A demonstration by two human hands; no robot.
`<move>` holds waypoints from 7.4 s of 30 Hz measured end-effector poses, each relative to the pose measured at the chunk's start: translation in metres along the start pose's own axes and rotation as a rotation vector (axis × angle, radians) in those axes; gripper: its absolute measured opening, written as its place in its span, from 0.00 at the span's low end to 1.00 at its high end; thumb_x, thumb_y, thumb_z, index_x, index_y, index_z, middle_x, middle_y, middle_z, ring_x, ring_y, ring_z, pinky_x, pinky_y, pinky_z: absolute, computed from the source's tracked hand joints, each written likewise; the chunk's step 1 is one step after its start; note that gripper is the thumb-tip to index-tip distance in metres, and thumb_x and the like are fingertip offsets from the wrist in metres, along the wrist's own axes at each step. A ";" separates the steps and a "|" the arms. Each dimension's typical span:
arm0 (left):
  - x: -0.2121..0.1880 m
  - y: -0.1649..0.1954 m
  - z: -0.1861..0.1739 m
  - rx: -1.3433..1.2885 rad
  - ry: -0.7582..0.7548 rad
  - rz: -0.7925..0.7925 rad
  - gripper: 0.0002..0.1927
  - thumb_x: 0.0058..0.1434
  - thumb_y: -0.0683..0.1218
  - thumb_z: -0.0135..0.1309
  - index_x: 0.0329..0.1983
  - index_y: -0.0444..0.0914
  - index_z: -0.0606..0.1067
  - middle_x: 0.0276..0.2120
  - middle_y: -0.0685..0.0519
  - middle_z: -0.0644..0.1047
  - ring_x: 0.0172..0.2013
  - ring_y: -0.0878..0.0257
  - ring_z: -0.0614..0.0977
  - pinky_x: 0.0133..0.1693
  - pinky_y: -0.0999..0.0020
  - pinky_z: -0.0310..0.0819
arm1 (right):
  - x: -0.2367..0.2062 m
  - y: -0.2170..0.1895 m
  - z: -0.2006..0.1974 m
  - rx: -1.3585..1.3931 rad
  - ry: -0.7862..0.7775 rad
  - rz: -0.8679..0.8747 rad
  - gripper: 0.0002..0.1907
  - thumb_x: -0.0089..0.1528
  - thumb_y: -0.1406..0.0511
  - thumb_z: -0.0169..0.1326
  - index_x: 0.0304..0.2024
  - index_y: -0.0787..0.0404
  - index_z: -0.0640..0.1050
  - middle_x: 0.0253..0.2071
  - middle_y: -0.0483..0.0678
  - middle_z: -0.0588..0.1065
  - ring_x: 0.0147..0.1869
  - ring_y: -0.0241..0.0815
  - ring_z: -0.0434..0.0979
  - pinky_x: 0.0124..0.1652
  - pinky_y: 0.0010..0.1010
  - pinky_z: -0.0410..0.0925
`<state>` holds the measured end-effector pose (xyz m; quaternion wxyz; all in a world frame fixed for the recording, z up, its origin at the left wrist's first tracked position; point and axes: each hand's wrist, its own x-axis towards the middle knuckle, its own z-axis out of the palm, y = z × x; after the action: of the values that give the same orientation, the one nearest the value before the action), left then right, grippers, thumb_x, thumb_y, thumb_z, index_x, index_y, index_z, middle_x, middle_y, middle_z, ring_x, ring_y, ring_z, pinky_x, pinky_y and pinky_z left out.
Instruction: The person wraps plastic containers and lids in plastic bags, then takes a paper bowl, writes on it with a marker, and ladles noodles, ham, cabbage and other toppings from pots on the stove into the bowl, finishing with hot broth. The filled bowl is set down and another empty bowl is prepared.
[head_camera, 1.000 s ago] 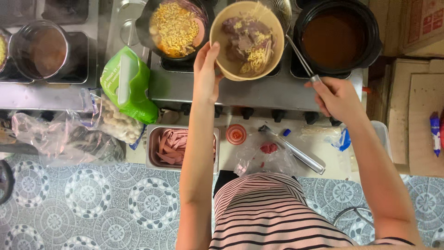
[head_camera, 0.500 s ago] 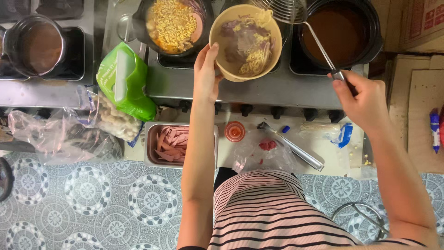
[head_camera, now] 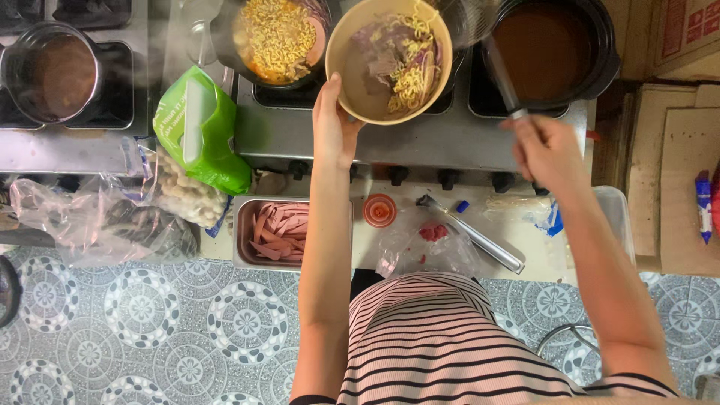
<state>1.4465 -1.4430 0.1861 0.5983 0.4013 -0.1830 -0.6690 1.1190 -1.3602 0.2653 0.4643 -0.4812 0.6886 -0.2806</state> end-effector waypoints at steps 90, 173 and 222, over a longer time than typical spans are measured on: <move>-0.085 -0.021 -0.053 -0.105 0.348 0.232 0.28 0.69 0.53 0.53 0.68 0.39 0.63 0.58 0.50 0.73 0.56 0.60 0.75 0.53 0.51 0.75 | 0.058 0.008 0.046 -1.217 0.272 -0.737 0.17 0.70 0.58 0.60 0.51 0.64 0.76 0.30 0.50 0.76 0.27 0.50 0.79 0.25 0.37 0.71; -0.043 -0.044 -0.054 -0.025 0.458 0.219 0.35 0.65 0.49 0.56 0.70 0.35 0.57 0.57 0.46 0.72 0.54 0.58 0.77 0.52 0.54 0.78 | 0.076 0.031 0.035 0.447 -0.481 0.420 0.20 0.75 0.54 0.36 0.40 0.61 0.70 0.16 0.39 0.59 0.13 0.30 0.53 0.16 0.26 0.49; -0.012 -0.024 0.079 -0.011 0.301 0.284 0.48 0.56 0.51 0.66 0.73 0.32 0.53 0.63 0.41 0.66 0.61 0.55 0.70 0.59 0.64 0.66 | -0.051 -0.074 -0.013 0.027 -0.316 0.280 0.23 0.71 0.54 0.36 0.36 0.65 0.73 0.16 0.44 0.63 0.14 0.35 0.58 0.18 0.29 0.55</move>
<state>1.3708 -1.4455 0.2210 0.7092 0.4636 -0.1428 -0.5116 1.1427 -1.3418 0.3513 0.6073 -0.4124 0.6637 -0.1437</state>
